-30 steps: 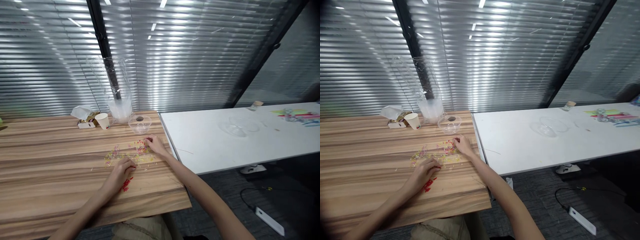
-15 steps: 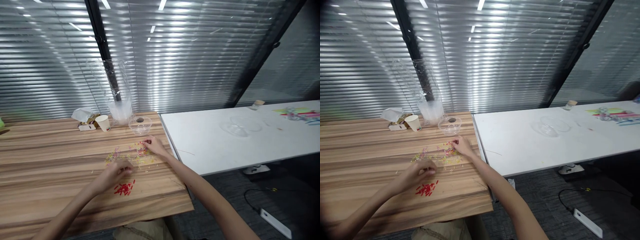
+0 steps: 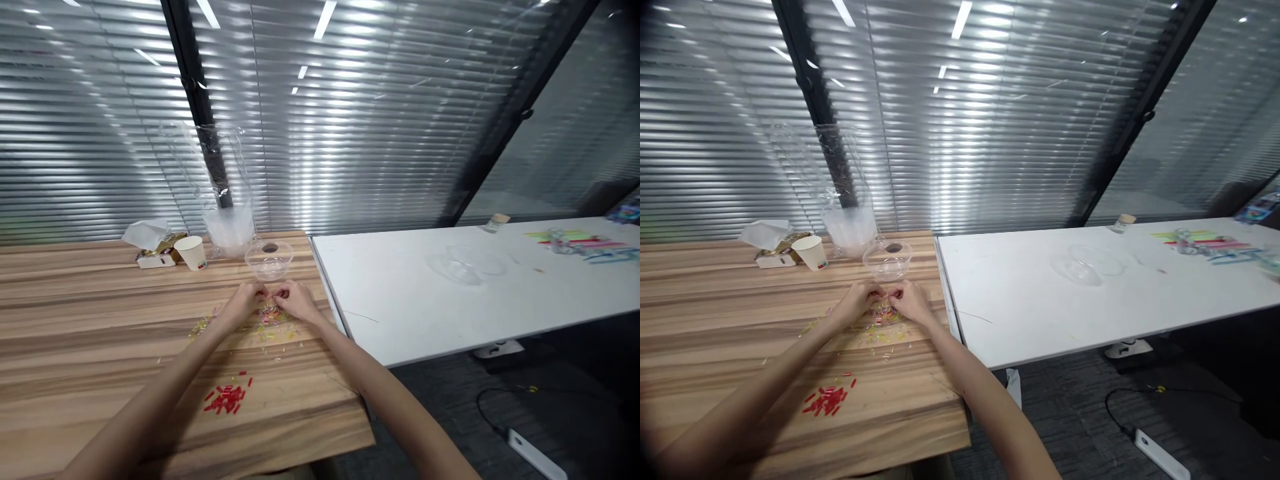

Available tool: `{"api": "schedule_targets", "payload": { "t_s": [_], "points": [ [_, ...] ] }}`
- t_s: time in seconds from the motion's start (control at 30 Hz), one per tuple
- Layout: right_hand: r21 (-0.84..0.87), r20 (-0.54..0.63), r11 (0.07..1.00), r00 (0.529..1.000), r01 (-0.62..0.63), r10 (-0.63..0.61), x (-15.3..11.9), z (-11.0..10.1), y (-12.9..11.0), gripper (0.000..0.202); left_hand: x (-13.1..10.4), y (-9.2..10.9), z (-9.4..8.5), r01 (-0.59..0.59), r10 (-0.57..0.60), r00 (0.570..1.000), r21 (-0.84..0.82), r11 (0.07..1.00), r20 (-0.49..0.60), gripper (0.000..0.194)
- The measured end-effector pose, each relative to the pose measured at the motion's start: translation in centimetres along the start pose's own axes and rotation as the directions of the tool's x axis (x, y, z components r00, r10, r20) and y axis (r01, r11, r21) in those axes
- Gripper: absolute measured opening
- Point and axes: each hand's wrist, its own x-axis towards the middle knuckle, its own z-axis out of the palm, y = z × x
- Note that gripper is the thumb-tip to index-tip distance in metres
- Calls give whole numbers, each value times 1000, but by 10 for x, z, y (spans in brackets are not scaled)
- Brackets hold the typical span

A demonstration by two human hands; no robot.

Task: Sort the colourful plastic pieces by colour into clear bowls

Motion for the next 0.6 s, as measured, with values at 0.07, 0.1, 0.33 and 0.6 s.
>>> {"api": "schedule_targets", "payload": {
  "t_s": [0.07,0.1,0.33,0.6],
  "points": [
    [11,-5,1000,1000,-26,26,1,1,2,27,-2,-3,-2,5,-5,1000,14,1000,8,19],
    [19,-3,999,999,-39,39,1,2,3,25,-3,-5,-4,8,-9,1000,23,1000,13,19],
    [64,-24,997,999,-38,40,3,3,7,26,-8,-13,-9,74,-73,997,78,994,-14,23],
    [45,-24,999,1000,-10,11,2,6,10,21,-3,-7,-4,49,-49,999,46,998,1,22]
  ]
}}
